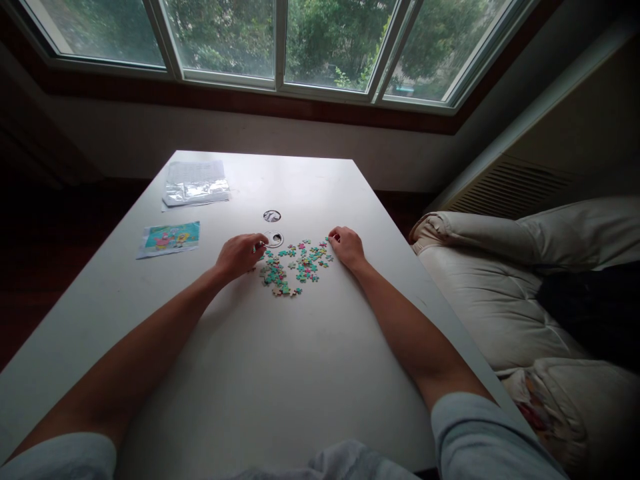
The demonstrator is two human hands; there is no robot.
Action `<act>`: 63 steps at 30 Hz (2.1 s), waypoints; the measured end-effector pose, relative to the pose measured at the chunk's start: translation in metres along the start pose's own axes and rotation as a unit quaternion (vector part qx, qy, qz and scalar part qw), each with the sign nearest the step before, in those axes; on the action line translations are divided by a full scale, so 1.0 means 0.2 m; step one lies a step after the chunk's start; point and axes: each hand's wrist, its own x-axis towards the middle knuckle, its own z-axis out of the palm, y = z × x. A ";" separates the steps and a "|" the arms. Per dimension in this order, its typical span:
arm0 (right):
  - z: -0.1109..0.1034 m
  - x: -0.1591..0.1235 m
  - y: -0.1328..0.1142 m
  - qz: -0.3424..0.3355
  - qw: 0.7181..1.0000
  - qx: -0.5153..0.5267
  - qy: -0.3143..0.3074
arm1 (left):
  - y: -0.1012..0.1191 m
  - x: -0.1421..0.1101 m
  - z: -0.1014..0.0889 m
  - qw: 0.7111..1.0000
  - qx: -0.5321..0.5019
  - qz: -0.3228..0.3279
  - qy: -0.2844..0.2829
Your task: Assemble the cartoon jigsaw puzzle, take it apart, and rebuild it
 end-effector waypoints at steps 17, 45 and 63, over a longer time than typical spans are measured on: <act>0.02 -0.04 -0.11 -0.116 0.989 0.079 -0.047 | -0.17 0.03 0.10 0.993 -0.078 -0.075 0.042; -0.14 -0.11 -0.31 -0.254 0.939 0.091 -0.212 | -0.18 0.01 0.12 0.994 -0.106 -0.015 0.037; -0.07 -0.04 -0.21 -0.086 0.962 0.222 -0.138 | -0.01 0.00 0.13 0.972 -0.227 0.032 -0.041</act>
